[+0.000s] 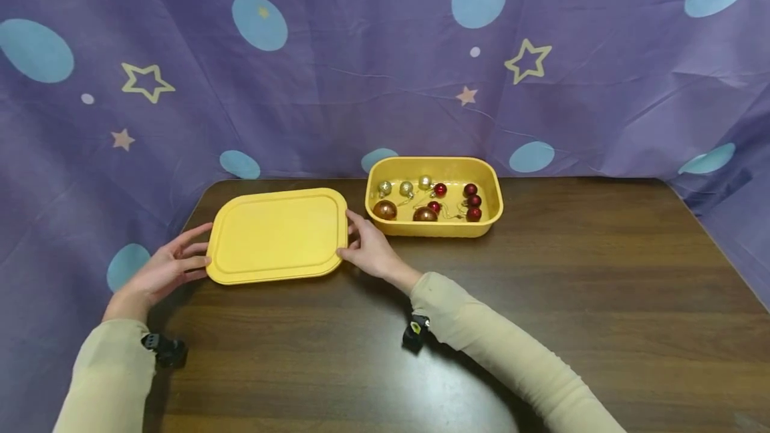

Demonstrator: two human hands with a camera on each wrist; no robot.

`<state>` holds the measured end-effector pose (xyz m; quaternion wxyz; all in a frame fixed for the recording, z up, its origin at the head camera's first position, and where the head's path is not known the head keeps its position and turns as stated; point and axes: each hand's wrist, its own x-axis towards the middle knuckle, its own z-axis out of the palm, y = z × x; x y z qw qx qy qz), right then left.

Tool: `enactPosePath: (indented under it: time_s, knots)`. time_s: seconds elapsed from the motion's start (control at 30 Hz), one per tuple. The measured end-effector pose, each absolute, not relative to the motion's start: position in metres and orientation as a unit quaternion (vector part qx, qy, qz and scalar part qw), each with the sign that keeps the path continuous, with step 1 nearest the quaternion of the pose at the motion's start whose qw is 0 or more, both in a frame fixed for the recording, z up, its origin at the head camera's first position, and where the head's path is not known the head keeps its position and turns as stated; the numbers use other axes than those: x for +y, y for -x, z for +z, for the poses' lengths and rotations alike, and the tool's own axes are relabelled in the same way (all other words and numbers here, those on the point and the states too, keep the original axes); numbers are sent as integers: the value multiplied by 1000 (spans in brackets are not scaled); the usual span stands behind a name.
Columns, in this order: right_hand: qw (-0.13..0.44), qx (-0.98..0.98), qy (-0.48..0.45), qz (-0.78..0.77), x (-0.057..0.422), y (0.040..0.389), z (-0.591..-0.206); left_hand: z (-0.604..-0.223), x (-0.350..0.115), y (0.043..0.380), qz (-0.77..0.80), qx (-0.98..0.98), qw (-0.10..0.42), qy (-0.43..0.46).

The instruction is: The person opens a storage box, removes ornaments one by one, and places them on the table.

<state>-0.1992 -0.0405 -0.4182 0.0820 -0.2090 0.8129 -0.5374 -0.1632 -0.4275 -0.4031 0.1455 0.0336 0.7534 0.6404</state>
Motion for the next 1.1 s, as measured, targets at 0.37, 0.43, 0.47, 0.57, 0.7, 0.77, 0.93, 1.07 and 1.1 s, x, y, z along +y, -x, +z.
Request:
enactPosePath:
  time_s: [0.37, 0.43, 0.47, 0.57, 0.7, 0.77, 0.93, 1.07, 1.1]
  knots:
    - [106, 819, 158, -541, -44, 207, -430, -410, -421, 174, 620, 776, 115, 13]
    - [104, 820, 152, -542, -45, 208, -430, -410, -420, 176, 632, 768, 105, 23]
    - [103, 820, 148, -543, -45, 208, -430, -410, -420, 176, 633, 768, 100, 26]
    - [105, 815, 138, -553, -46, 209, -430, -411, -418, 178, 630, 771, 84, 35]
    - [108, 797, 137, -578, -44, 206, -430, -411, -414, 177, 608, 791, 65, 34]
    - [108, 789, 142, -588, -41, 204, -430, -410, -413, 174, 611, 789, 55, 27]
    - [100, 779, 167, -596, -29, 198, -425, -406, -412, 170, 613, 789, 26, 15]
    - [98, 772, 189, -599, -20, 193, -421, -400, -408, 170, 612, 791, 24, 4]
    - [99, 771, 195, -598, -18, 192, -420, -399, -406, 171, 624, 781, 27, -1]
